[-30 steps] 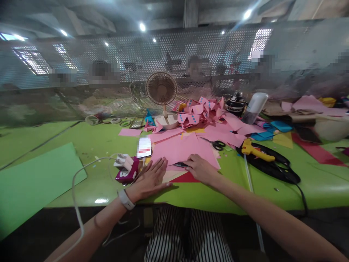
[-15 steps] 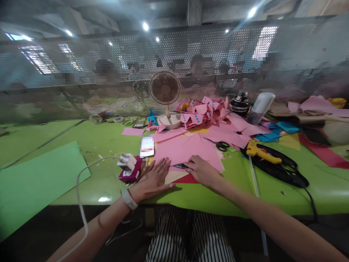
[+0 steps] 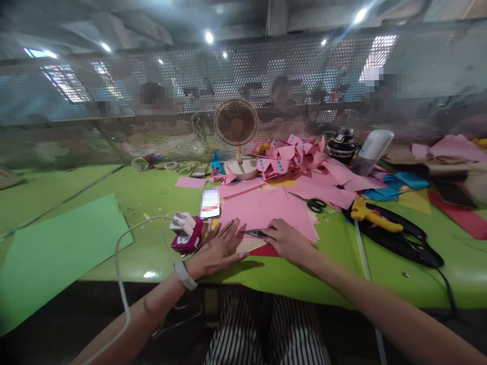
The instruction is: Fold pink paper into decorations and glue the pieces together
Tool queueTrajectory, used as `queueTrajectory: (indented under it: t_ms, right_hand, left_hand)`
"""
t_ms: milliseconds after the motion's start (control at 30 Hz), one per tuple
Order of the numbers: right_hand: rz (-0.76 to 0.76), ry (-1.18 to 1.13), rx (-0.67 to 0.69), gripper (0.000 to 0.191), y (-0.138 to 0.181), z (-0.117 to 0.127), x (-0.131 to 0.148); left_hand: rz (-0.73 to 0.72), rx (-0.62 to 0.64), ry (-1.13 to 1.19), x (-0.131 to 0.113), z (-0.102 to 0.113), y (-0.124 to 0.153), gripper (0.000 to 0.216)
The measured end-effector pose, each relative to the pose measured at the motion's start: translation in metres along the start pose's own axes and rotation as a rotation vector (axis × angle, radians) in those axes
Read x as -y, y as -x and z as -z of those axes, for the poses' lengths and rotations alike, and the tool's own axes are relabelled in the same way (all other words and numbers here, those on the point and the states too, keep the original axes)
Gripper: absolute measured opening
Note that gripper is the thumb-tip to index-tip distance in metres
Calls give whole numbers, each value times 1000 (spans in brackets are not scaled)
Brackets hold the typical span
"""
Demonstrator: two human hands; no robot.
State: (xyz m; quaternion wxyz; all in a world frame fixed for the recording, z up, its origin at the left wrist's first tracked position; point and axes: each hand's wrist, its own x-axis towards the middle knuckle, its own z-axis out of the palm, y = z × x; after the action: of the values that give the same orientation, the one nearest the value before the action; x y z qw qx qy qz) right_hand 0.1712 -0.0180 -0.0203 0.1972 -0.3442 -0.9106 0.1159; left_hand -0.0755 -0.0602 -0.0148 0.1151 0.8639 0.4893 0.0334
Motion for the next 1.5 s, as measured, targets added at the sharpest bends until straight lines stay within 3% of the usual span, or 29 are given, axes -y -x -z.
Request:
queueTrajectory:
  t_ms: [400,833,1133,1233,1333,1500]
  right_hand:
    - [34,-35,34,28,-6,1,-1]
    - [60,-76,80,31,-11,-1,-7]
    - [139,-124,106,32,13,22,-16]
    - [57,-109,-36,31,25,33,-41]
    - [-142,-1,-218,29,25,42,-77]
    - [-417,194,-193,25,2,53,-126]
  left_hand:
    - [36,-5,73,1,0,0,82]
    - [29,18,159,5,10,-1,67]
    - [22,-2,45,-1,15,-1,62]
    - [36,-72,-2,0,11,-2,64]
    - [21,-159,-67,4,5,-4,65]
    - [35,-234,-96,1,10,-8,47]
